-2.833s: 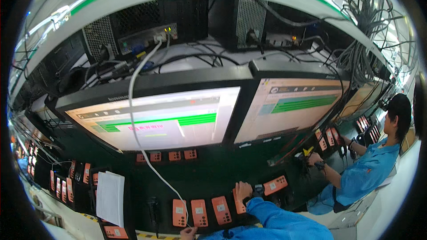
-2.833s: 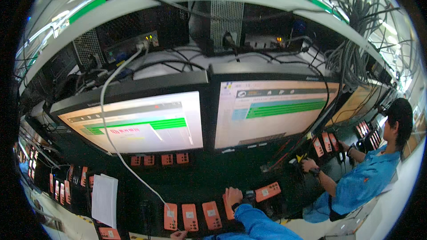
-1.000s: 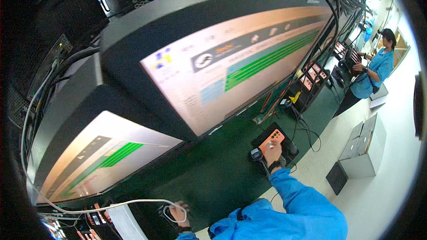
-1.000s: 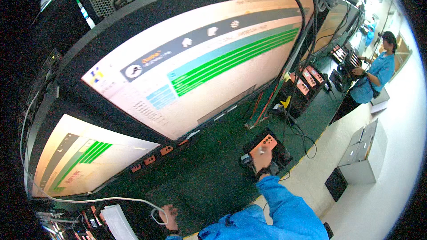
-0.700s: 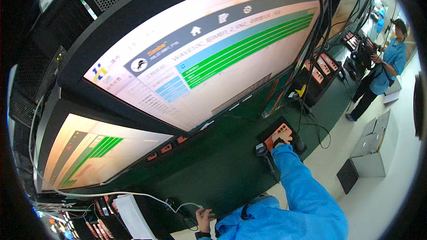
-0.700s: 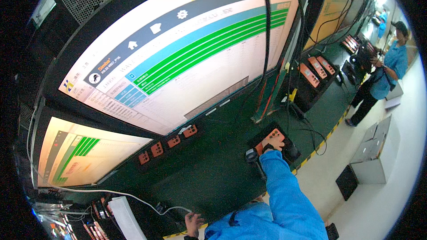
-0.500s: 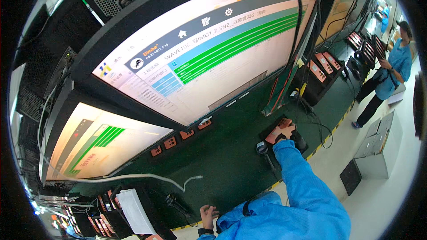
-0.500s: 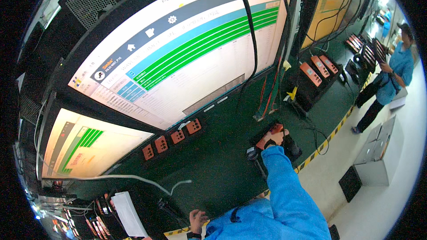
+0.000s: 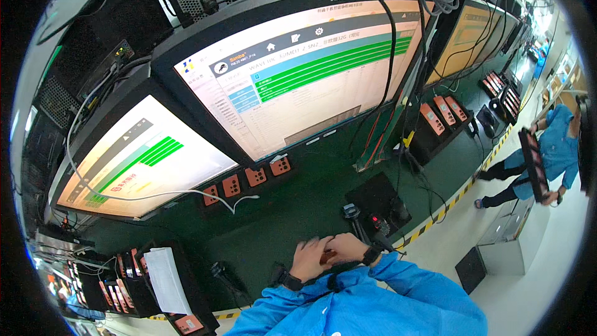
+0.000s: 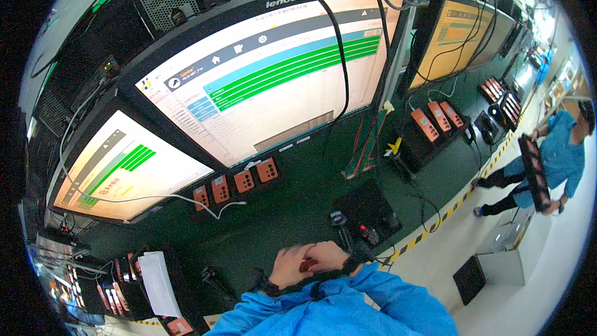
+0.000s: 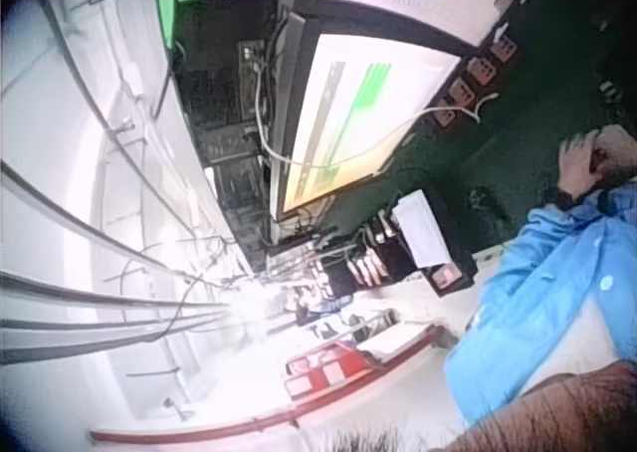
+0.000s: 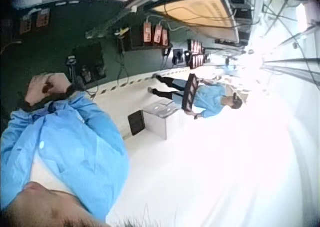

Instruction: Scanning barcodes and testing handheld electronic devices at a factory workstation.

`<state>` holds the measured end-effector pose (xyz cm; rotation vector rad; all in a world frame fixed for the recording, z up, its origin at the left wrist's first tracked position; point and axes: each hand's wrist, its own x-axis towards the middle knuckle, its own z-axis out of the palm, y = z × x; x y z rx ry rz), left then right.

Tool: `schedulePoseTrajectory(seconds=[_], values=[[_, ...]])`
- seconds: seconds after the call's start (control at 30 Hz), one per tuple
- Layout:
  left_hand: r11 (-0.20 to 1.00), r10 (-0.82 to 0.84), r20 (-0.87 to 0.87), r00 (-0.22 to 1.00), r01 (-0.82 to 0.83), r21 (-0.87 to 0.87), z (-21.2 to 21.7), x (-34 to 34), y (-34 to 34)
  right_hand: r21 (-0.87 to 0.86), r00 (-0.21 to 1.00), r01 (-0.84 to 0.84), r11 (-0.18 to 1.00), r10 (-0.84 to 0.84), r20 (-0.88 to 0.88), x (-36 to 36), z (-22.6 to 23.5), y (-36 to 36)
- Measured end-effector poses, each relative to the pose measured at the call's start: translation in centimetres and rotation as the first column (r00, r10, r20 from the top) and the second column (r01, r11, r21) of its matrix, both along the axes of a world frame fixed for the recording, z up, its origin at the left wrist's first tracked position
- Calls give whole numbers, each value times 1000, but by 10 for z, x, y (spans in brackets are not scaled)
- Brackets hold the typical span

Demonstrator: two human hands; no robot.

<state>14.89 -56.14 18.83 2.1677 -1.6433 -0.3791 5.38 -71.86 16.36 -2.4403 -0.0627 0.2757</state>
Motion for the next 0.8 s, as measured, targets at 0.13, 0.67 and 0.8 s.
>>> schedulePoseTrajectory(seconds=[0.13,0.67,0.8], values=[[944,136,-457,879,24,328,-57,16,35,539,898,333,773,-434,67,-1,-15,4],[779,116,-989,-93,-609,149,-79,5,85,536,483,841,71,-543,-686,-17,-140,-30],[799,57,-998,-11,-600,52,-113,13,62,719,696,676,160,-460,-552,-28,-62,-3]])
